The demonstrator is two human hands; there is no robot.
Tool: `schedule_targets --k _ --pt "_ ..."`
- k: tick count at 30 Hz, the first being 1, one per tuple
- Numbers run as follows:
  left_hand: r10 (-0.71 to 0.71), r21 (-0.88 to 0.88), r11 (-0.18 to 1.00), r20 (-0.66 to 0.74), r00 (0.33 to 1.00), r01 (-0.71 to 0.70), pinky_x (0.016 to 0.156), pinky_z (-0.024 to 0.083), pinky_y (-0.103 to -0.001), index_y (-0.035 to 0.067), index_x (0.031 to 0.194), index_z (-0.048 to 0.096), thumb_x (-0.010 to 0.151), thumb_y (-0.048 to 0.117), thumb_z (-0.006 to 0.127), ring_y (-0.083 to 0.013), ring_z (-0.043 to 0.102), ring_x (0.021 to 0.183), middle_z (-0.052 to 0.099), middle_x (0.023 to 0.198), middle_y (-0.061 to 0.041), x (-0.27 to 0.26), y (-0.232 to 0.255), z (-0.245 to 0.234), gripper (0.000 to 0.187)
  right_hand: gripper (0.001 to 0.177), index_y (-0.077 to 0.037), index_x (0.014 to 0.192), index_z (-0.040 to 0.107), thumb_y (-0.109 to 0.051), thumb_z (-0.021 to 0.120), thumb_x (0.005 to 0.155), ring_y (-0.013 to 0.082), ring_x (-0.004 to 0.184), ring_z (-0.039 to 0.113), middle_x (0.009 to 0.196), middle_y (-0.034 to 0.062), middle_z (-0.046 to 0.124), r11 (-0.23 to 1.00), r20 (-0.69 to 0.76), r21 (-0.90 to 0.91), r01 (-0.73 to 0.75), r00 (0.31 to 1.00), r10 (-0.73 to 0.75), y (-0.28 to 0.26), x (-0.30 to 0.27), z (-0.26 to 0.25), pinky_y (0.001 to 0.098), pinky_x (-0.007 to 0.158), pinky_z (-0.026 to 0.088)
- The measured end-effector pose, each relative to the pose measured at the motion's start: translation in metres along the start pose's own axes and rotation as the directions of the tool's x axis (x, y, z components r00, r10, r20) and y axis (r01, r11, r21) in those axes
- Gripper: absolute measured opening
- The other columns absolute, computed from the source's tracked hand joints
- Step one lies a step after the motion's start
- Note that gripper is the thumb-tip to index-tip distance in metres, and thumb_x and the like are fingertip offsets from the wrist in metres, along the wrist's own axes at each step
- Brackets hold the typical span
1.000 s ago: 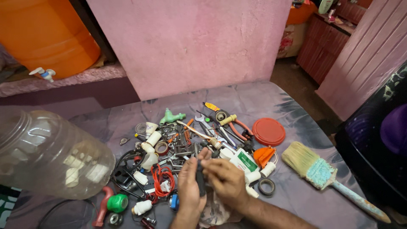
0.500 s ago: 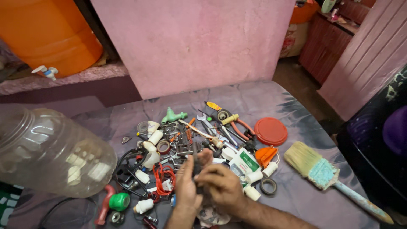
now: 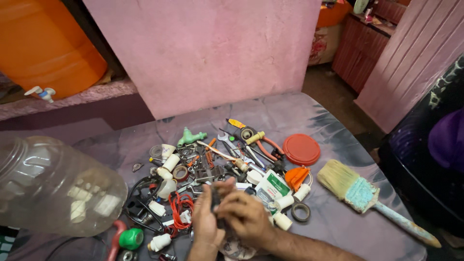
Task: The person assembles small green plastic plumbing components by hand, inserting seals and connecting pieces while selecting items from a pile of hardware and tools on a bed.
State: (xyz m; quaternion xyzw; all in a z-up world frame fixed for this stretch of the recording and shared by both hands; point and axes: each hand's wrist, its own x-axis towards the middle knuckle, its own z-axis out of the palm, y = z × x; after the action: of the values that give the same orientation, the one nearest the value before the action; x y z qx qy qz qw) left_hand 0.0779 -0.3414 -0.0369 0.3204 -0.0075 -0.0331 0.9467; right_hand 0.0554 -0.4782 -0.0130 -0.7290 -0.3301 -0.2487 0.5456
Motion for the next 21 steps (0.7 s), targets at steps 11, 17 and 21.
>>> schedule_targets --k 11,17,21 --pt "-0.001 -0.048 0.999 -0.104 0.995 -0.005 0.097 0.053 -0.041 -0.004 0.118 0.064 0.101 0.023 0.050 -0.0287 0.071 0.104 0.074 0.113 -0.023 0.000 -0.013 0.006 0.034 0.018 -0.003 0.100 0.077 0.000 0.079 0.083 0.0223 0.093 0.075 0.102 0.0093 0.072 0.991 -0.144 -0.001 -0.131 0.981 0.130 0.009 0.011 -0.005 0.0319 0.081 0.061" --pt "0.074 -0.022 0.997 -0.161 0.984 -0.078 0.097 0.059 -0.040 0.002 0.118 0.059 0.101 0.019 0.051 -0.0305 0.072 0.104 0.071 0.110 -0.025 0.005 0.000 -0.008 0.025 0.020 -0.003 0.101 0.078 -0.002 0.082 0.082 0.0219 0.091 0.074 0.099 0.0095 0.073 0.990 0.043 0.046 -0.132 0.991 0.130 0.001 -0.001 0.003 0.0321 0.080 0.060" --pt "0.073 -0.033 0.996 -0.113 0.991 -0.077 0.090 0.056 -0.040 0.002 0.117 0.058 0.105 0.015 0.054 -0.0309 0.070 0.102 0.070 0.114 -0.027 0.010 -0.014 -0.034 0.018 0.016 -0.004 0.100 0.076 -0.001 0.080 0.085 0.0206 0.097 0.074 0.101 0.0085 0.073 0.999 0.017 0.010 -0.047 0.999 0.047 0.010 0.007 -0.003 0.0318 0.084 0.061"
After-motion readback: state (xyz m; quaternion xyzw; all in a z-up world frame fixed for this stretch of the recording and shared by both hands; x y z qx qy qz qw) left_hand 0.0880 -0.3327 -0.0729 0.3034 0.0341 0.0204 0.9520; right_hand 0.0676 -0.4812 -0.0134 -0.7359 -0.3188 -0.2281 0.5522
